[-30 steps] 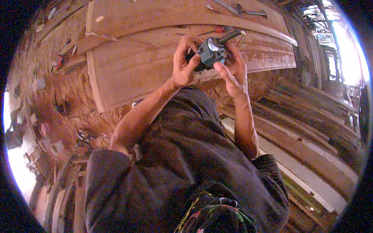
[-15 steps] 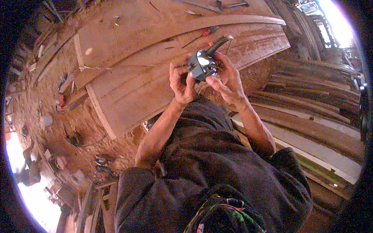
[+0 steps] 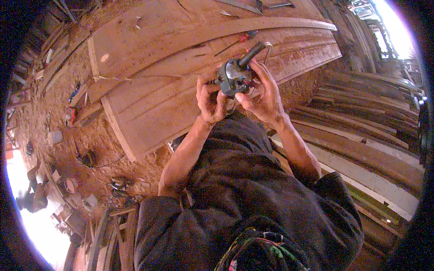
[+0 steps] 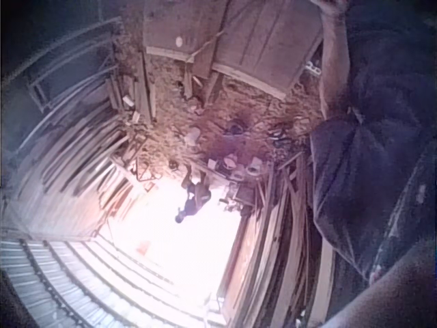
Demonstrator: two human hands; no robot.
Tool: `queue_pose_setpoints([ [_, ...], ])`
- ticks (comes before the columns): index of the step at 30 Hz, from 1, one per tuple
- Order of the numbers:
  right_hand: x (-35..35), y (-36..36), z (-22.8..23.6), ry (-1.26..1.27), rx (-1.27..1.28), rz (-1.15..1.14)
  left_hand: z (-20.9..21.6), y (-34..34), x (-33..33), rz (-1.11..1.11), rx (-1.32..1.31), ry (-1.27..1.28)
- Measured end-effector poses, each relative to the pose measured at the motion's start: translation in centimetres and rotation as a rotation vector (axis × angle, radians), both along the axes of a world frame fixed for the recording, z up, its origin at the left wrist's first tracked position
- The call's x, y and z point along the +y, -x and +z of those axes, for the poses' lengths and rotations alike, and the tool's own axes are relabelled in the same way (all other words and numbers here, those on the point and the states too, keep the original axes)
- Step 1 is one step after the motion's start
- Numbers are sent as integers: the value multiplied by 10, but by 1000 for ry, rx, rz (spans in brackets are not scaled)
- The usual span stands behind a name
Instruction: The person assembles a handheld power tool by attaching a metal blade to the body and securing it with a screwdriver. The person then attaches a black plastic housing to the tool and tightens screws to complete the assembly.
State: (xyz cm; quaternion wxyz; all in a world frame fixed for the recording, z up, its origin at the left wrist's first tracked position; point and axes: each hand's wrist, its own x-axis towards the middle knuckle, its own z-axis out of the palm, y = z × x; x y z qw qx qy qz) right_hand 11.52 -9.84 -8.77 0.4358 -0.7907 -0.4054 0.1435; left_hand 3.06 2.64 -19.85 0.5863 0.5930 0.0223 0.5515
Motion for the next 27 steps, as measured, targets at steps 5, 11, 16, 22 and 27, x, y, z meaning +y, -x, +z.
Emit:
queue_pose_setpoints([
  [5,-2,-2,1,11,-74,13,6,-3,3,15,-22,-64],
  [11,1,-7,5,-35,-206,57,10,-1,2,38,25,-79],
  [16,5,-6,11,-46,-133,64,4,5,-3,26,41,-5],
  [22,4,-11,9,-52,-58,80,-14,6,-6,55,96,-24],
  [27,5,-15,11,-48,20,89,-13,2,-5,55,57,-64],
])
